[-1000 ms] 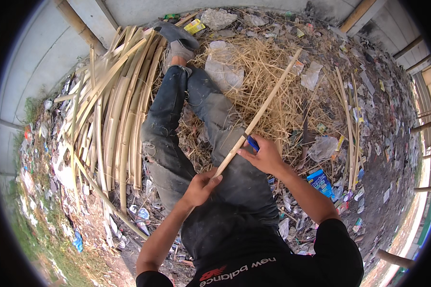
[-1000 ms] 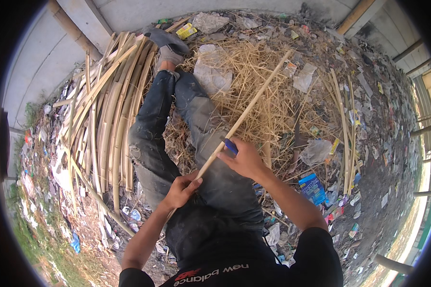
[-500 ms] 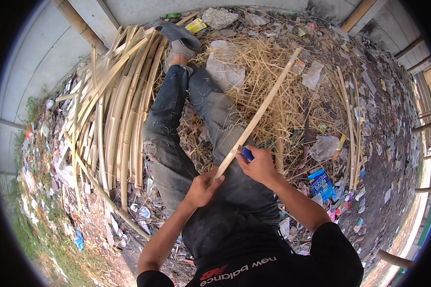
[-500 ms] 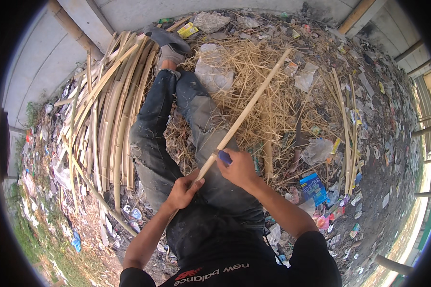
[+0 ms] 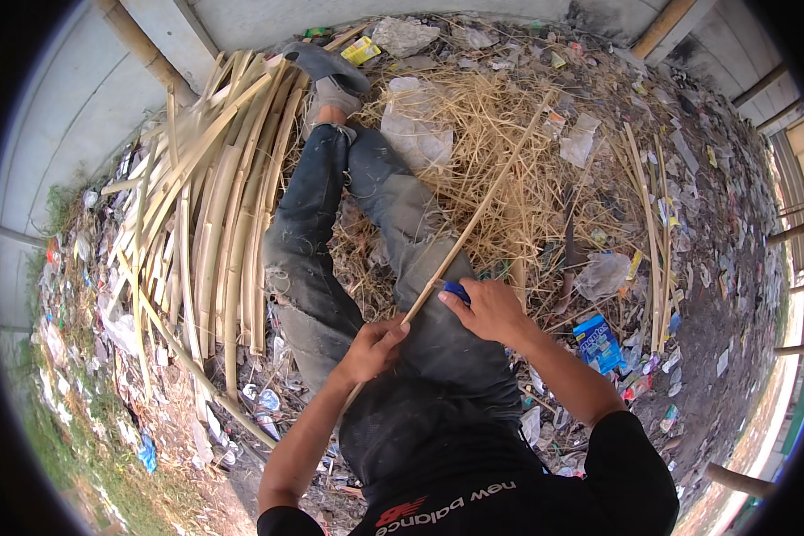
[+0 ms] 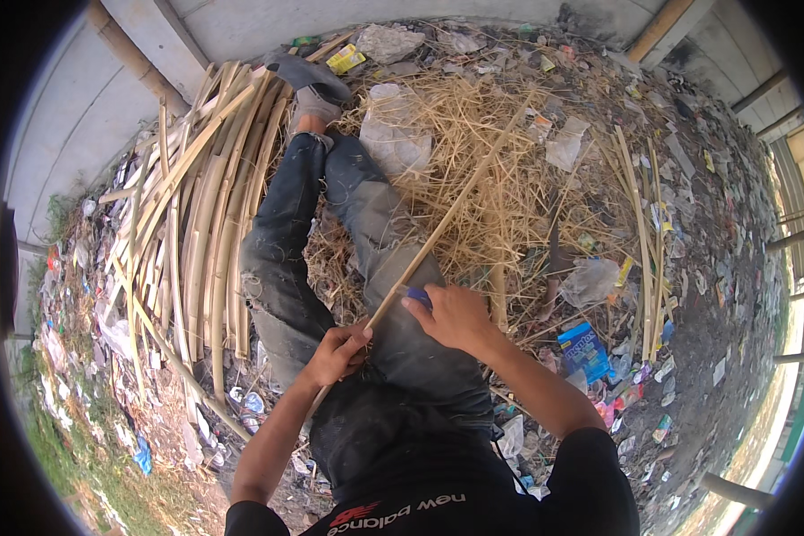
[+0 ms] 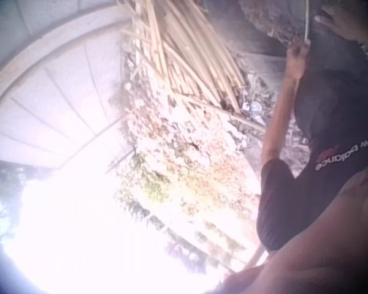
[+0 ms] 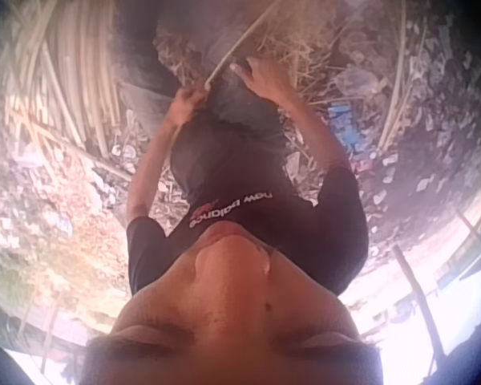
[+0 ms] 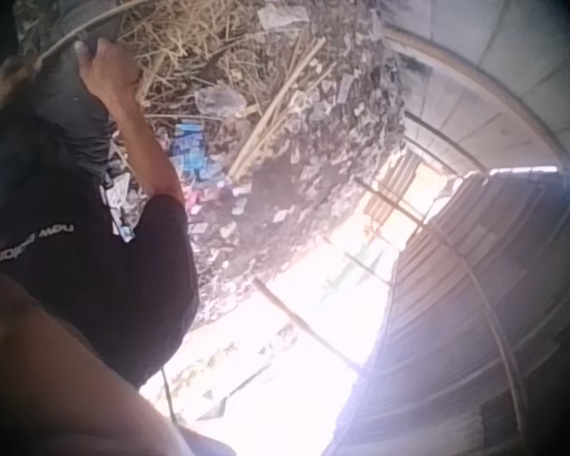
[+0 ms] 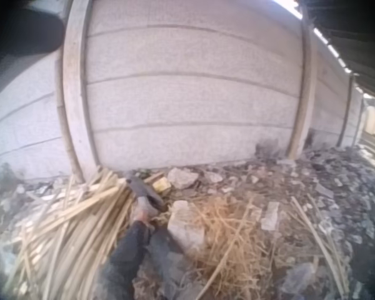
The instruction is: The person sits on the ground and uses a blue utility knife to shave thin strips from a long bamboo pole. They repeatedly run the blade along the length of the pole to smooth its surface, holding the pole with their left hand and the knife with their right.
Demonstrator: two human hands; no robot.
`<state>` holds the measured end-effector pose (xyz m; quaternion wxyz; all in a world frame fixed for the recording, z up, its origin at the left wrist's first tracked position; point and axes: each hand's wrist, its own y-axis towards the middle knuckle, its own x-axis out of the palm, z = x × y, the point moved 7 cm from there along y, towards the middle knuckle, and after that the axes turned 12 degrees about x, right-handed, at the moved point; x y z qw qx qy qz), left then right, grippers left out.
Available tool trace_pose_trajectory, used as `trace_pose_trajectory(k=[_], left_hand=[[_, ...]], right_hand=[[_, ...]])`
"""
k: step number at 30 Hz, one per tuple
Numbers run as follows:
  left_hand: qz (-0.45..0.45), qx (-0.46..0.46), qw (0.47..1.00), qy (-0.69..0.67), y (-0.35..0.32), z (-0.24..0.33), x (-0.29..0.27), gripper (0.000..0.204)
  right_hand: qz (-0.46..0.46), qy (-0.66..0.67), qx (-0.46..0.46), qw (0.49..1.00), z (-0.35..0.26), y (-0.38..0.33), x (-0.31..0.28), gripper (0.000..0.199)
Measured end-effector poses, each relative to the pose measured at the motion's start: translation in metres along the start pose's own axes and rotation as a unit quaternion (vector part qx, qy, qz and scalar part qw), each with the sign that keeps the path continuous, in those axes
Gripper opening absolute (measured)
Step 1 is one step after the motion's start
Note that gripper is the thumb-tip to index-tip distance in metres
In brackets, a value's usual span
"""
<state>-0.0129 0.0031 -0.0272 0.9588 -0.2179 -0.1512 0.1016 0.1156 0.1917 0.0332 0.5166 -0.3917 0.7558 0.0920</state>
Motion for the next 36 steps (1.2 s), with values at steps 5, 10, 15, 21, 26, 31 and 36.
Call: trace_pose_trajectory(k=[5, 10, 15, 21, 26, 31, 36], left_hand=[[-0.025, -0.026, 0.999, -0.023, -0.008, 0.001, -0.004, 0.04], [-0.032, -0.029, 0.999, -0.027, -0.007, 0.011, 0.0, 0.043], [-0.026, -0.025, 0.999, -0.017, -0.006, 0.008, 0.001, 0.045], [-0.028, -0.033, 0.999, 0.01, -0.011, 0.003, -0.007, 0.051], [-0.032, -0.044, 0.998, 0.01, -0.015, 0.012, -0.007, 0.048], [-0.027, -0.047, 0.998, 0.017, -0.027, 0.016, -0.015, 0.037], [-0.048, -0.062, 0.996, 0.037, -0.047, 0.021, -0.021, 0.036]], right_hand=[[0.005, 0.025, 0.042, 0.999, 0.007, 0.021, -0.005, 0.061], [-0.076, -0.002, 0.008, 0.997, -0.016, 0.017, -0.007, 0.063], [-0.003, 0.013, 0.019, 1.0, 0.005, 0.045, -0.012, 0.065], [-0.054, -0.01, 0.026, 0.998, -0.009, 0.031, -0.013, 0.065], [-0.025, 0.042, 0.009, 0.999, 0.027, 0.064, -0.021, 0.064], [-0.048, 0.021, -0.021, 0.998, 0.003, 0.037, -0.01, 0.07], [-0.063, 0.013, 0.069, 0.996, 0.043, 0.071, -0.02, 0.064]])
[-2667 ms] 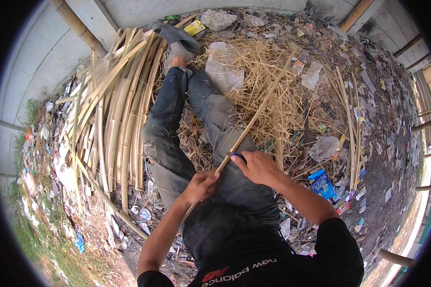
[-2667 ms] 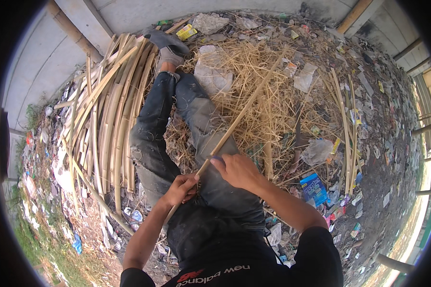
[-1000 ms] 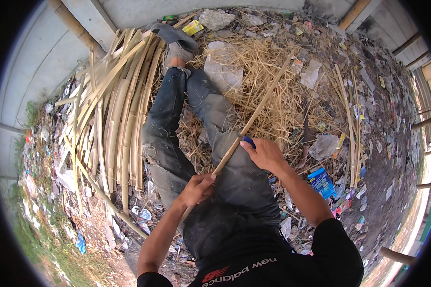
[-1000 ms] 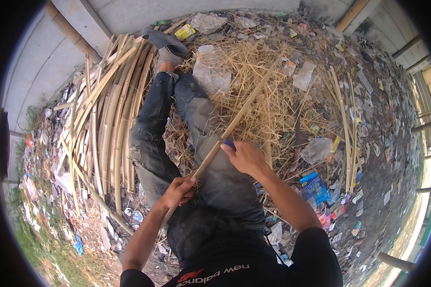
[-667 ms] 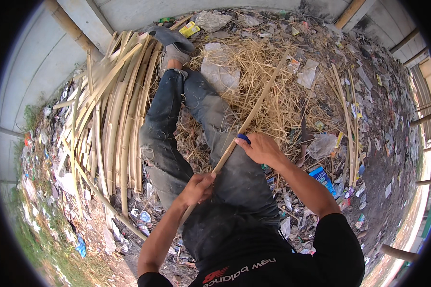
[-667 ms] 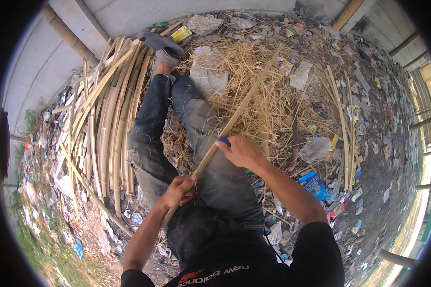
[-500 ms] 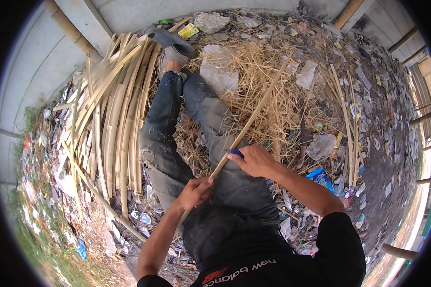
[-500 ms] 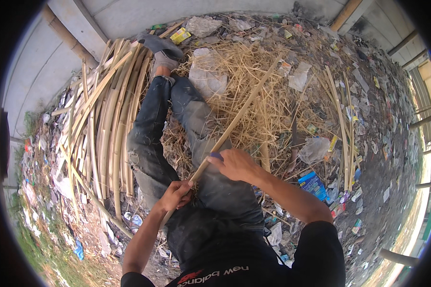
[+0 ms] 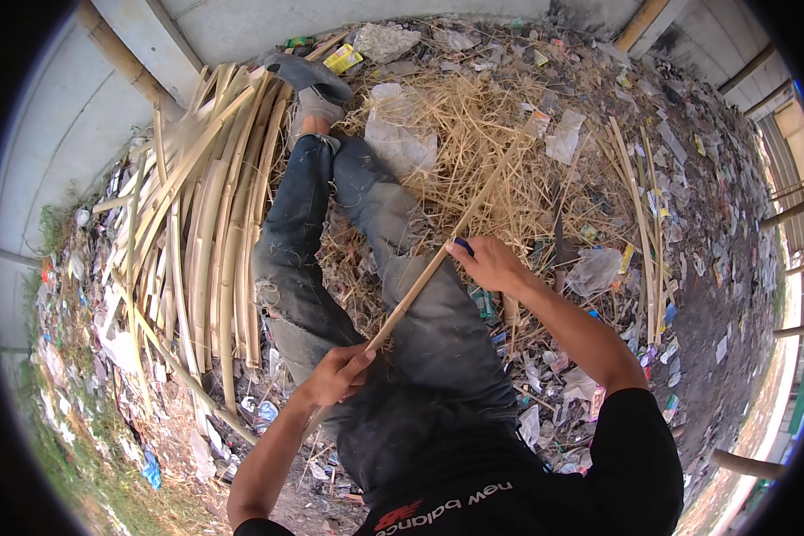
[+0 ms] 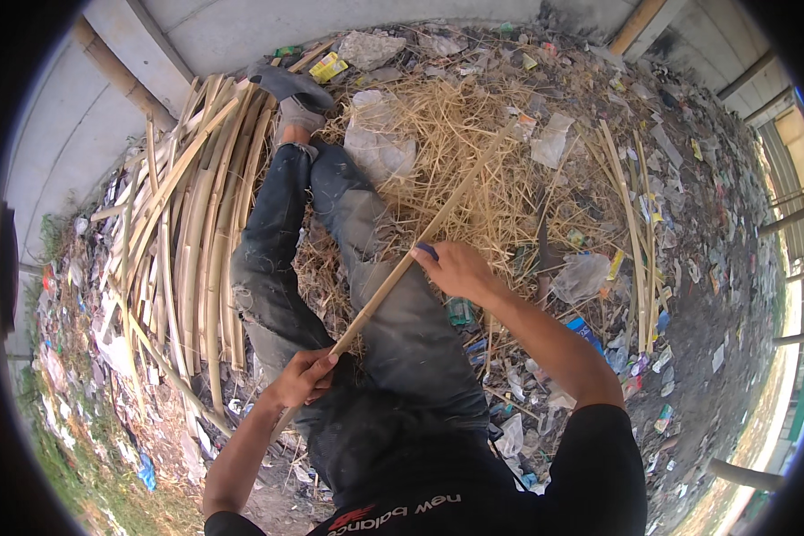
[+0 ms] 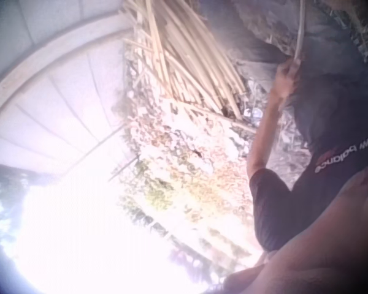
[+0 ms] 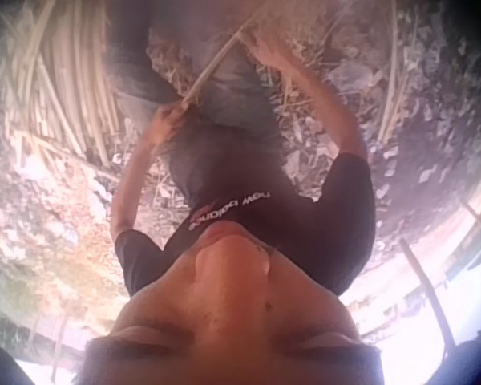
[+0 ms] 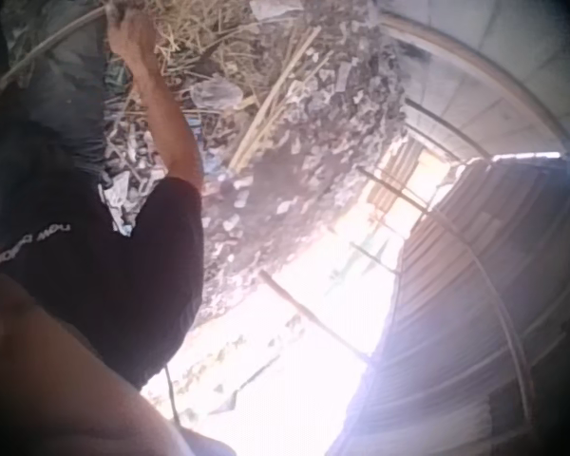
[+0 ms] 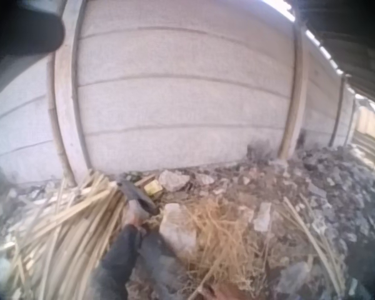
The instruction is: The person sits on the ground and uses a blue utility knife to shave thin strips from a long bamboo pole. They repeatedly run the blade along the length of the pole to smooth its surface, holding the pole with their left hand and the knife with their right.
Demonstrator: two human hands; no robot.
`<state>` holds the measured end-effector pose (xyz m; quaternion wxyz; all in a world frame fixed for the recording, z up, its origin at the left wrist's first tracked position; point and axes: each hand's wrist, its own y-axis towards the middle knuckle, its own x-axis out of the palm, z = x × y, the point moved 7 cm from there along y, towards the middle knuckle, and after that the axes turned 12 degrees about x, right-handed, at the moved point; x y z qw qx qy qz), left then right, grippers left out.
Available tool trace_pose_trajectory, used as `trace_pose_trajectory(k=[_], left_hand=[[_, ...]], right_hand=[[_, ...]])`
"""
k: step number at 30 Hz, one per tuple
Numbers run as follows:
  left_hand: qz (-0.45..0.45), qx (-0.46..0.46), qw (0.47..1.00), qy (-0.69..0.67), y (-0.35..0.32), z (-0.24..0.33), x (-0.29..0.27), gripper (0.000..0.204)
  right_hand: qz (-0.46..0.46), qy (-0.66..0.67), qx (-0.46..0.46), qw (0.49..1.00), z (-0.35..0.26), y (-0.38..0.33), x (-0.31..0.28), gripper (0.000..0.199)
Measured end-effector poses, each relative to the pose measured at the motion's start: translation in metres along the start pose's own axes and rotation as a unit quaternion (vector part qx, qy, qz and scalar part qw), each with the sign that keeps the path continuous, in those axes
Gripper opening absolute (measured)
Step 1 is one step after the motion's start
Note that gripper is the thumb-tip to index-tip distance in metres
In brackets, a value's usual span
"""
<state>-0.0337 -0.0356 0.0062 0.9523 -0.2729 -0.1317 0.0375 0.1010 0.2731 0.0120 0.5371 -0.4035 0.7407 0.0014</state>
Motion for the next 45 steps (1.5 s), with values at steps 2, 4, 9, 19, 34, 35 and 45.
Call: trace_pose_trajectory(k=[2, 4, 9, 19, 34, 35, 45], left_hand=[[-0.011, -0.007, 1.0, 0.022, -0.001, -0.005, -0.008, 0.039], [0.001, -0.004, 1.0, 0.01, -0.021, -0.007, -0.014, 0.044], [-0.016, -0.048, 0.997, 0.05, -0.055, -0.001, -0.017, 0.055], [0.022, -0.013, 0.972, 0.234, -0.107, -0.041, -0.061, 0.057], [0.053, 0.07, 0.888, 0.452, -0.16, -0.03, -0.089, 0.063], [0.055, 0.069, 0.888, 0.452, -0.16, -0.028, -0.09, 0.063], [0.064, 0.045, 0.866, 0.493, -0.183, -0.023, -0.12, 0.056]], right_hand=[[-0.008, -0.018, -0.107, 0.994, -0.039, -0.044, 0.017, 0.063], [-0.01, 0.004, -0.108, 0.994, -0.041, -0.044, 0.016, 0.063], [0.053, 0.004, -0.027, 0.998, 0.007, 0.0, -0.014, 0.065], [0.04, -0.011, 0.017, 0.999, 0.017, 0.001, -0.017, 0.066], [0.062, 0.052, 0.168, 0.982, 0.104, 0.042, -0.064, 0.062], [0.064, 0.06, 0.169, 0.982, 0.099, 0.043, -0.067, 0.061], [0.243, 0.104, 0.238, 0.935, 0.172, 0.062, -0.09, 0.065]])
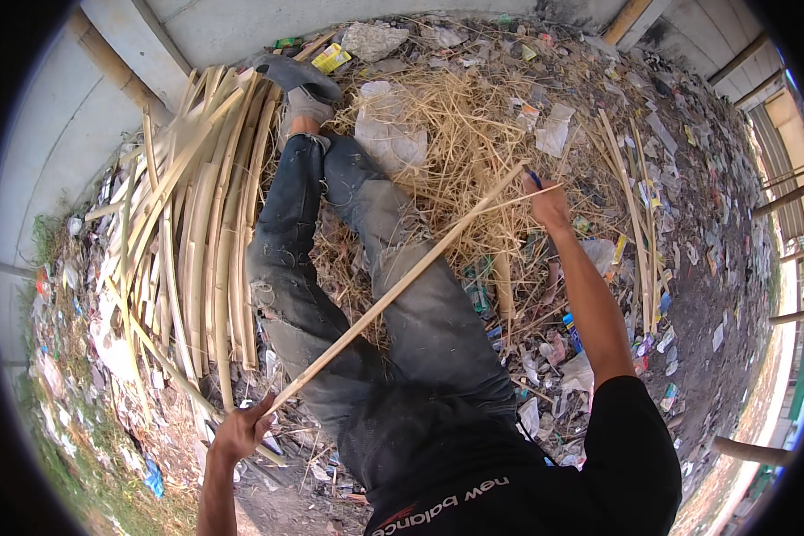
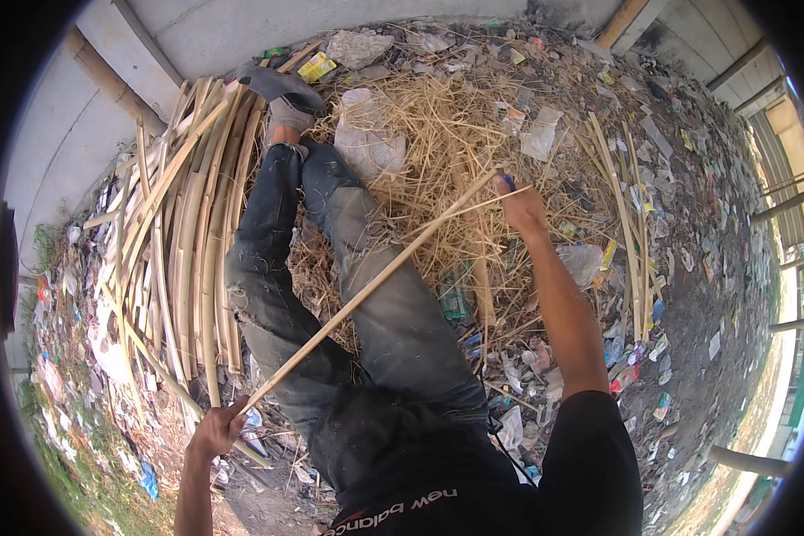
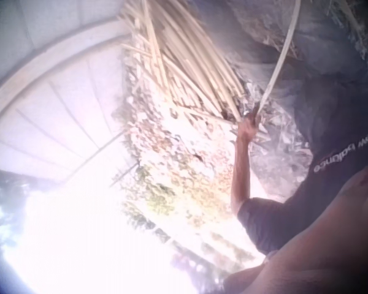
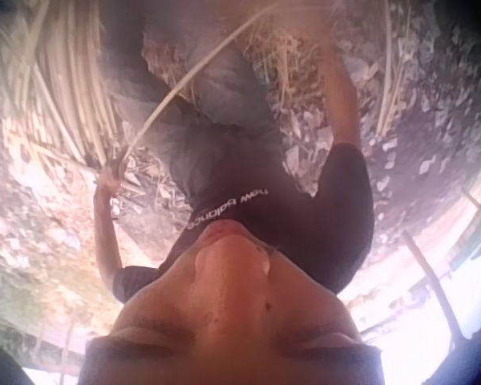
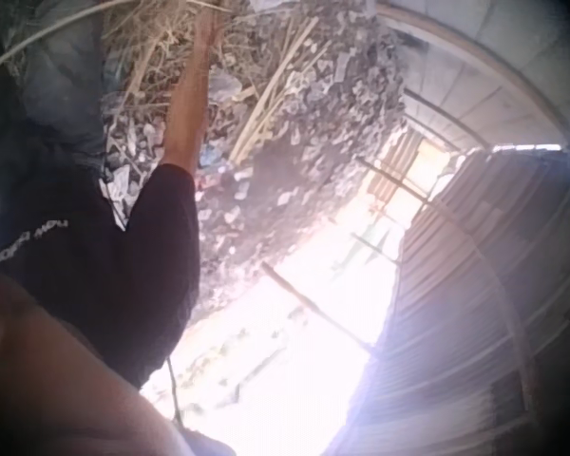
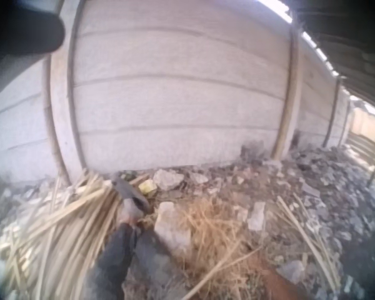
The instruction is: The person sits on the ground and uses a blue utility knife to shave thin strips from a long bamboo pole. They repeatedly run the blade along the length of the pole to smooth its surface, holding the pole with their left hand and the knife with their right.
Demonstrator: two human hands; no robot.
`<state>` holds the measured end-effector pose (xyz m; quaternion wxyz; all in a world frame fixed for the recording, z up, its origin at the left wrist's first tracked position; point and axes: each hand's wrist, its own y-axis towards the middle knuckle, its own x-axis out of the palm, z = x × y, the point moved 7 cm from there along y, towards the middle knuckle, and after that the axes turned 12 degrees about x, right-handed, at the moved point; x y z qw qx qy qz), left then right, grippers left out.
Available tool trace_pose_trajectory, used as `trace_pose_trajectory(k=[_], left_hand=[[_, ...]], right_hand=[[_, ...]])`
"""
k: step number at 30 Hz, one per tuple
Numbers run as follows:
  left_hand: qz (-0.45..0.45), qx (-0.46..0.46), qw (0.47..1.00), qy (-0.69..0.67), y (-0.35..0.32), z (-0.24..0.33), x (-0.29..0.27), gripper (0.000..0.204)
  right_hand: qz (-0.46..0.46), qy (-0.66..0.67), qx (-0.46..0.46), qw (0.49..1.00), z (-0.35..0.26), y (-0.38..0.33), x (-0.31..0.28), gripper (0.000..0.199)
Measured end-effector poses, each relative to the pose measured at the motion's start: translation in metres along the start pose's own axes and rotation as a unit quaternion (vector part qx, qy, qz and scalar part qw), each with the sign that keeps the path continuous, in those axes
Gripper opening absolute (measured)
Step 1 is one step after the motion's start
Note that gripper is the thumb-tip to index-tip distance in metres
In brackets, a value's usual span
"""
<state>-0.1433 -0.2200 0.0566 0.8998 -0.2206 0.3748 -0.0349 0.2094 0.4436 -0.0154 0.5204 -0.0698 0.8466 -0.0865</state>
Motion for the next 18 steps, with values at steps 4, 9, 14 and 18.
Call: trace_pose_trajectory(k=[4, 9, 14, 18], left_hand=[[0.094, 0.001, 0.995, 0.034, -0.094, -0.071, 0.017, 0.054], [0.11, -0.062, 0.988, 0.092, -0.071, -0.051, 0.026, 0.051], [0.135, -0.042, 0.983, 0.12, -0.063, -0.069, 0.03, 0.052], [0.118, -0.066, 0.982, 0.131, -0.06, -0.078, 0.035, 0.053]], right_hand=[[0.21, -0.056, 0.017, 0.976, 0.154, 0.111, -0.134, 0.079], [0.133, 0.071, -0.024, 0.988, 0.092, 0.05, -0.102, 0.07], [-0.008, 0.077, -0.139, 0.987, -0.005, -0.039, -0.049, 0.061], [-0.131, -0.025, -0.204, 0.97, -0.05, -0.133, 0.005, 0.057]])
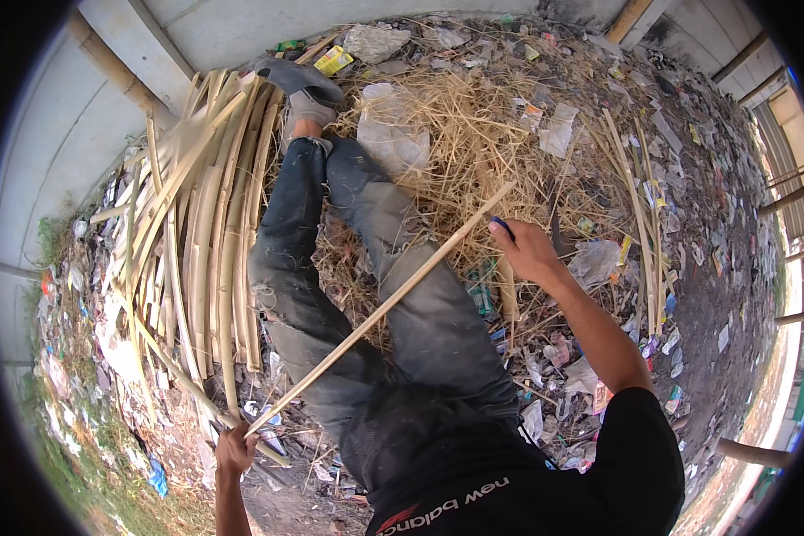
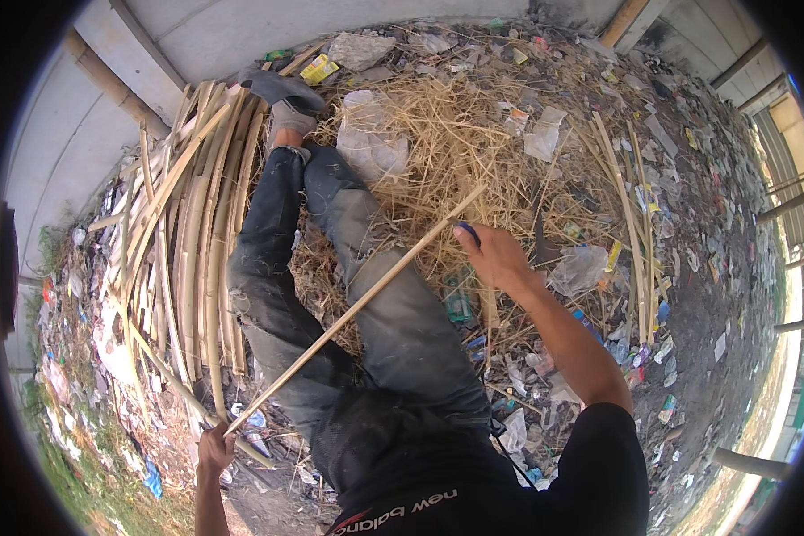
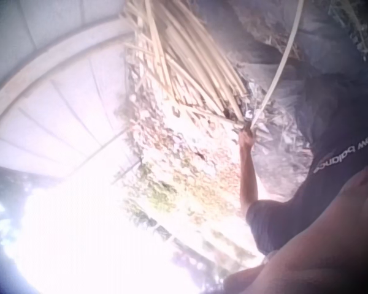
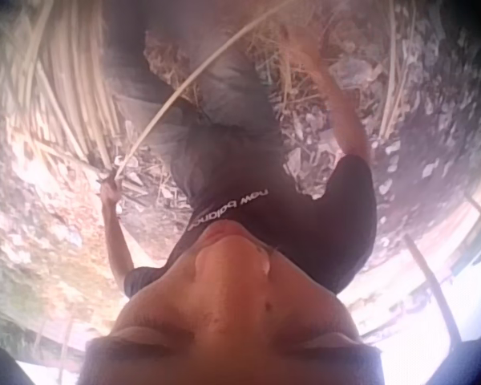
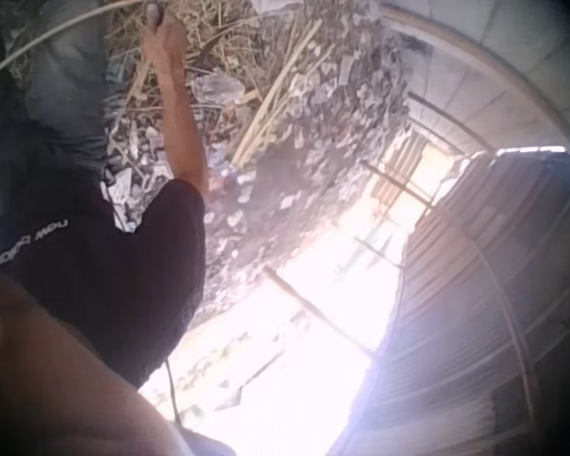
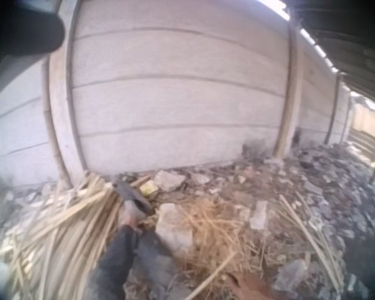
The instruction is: The person sits on the ground and uses a blue utility knife to shave thin strips from a long bamboo pole. They repeatedly run the blade along the length of the pole to smooth its surface, holding the pole with their left hand and the knife with their right.
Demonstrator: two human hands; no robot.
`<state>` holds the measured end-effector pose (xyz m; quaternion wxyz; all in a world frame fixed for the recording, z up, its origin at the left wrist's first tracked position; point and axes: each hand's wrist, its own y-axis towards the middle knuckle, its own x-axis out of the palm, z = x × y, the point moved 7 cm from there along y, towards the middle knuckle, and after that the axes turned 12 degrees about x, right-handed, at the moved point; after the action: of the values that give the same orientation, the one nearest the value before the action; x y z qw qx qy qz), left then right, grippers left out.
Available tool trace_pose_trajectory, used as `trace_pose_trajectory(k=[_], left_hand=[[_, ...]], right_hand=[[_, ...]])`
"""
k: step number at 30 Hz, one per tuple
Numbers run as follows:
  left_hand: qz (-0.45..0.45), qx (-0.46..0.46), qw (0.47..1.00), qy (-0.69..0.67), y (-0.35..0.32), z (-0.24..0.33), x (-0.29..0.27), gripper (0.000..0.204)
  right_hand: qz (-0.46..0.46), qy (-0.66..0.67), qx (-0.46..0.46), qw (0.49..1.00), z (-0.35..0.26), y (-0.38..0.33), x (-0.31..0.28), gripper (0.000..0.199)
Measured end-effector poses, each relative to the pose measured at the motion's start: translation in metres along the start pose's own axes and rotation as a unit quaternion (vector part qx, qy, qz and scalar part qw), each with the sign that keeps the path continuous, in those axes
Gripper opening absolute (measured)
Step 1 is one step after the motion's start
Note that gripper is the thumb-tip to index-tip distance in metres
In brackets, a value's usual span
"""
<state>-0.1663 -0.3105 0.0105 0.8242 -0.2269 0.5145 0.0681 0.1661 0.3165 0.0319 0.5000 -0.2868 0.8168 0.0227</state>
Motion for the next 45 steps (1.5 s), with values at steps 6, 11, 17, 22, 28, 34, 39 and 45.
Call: trace_pose_trajectory(k=[6, 11, 17, 22, 28, 34, 39, 45], left_hand=[[0.03, -0.007, 0.999, 0.01, -0.01, -0.01, 0.007, 0.051], [0.01, -0.013, 1.0, -0.012, 0.001, -0.005, 0.006, 0.045], [0.025, -0.006, 1.0, 0.003, -0.001, -0.009, 0.009, 0.044], [0.029, 0.002, 0.999, 0.016, -0.002, -0.008, 0.006, 0.059], [0.015, -0.013, 1.0, -0.008, -0.011, -0.016, 0.009, 0.061], [0.001, -0.018, 0.999, -0.047, -0.007, -0.011, 0.006, 0.059], [-0.007, -0.01, 0.998, -0.056, -0.012, -0.022, 0.001, 0.058], [-0.02, -0.034, 0.997, -0.066, -0.004, -0.029, 0.005, 0.056]], right_hand=[[-0.028, -0.028, -0.047, 0.998, -0.033, -0.006, 0.029, 0.052], [-0.006, -0.098, -0.057, 0.994, -0.044, -0.016, 0.039, 0.05], [0.012, -0.049, 0.017, 0.999, -0.008, 0.025, 0.004, 0.049], [0.024, -0.061, -0.048, 0.997, -0.023, 0.005, 0.023, 0.053], [0.112, 0.001, 0.138, 0.984, 0.085, 0.071, -0.053, 0.061], [-0.006, 0.002, -0.048, 0.999, -0.03, -0.025, 0.032, 0.053], [-0.003, 0.008, -0.021, 1.0, -0.027, 0.009, 0.03, 0.053], [-0.017, -0.048, -0.109, 0.993, -0.052, -0.007, 0.045, 0.056]])
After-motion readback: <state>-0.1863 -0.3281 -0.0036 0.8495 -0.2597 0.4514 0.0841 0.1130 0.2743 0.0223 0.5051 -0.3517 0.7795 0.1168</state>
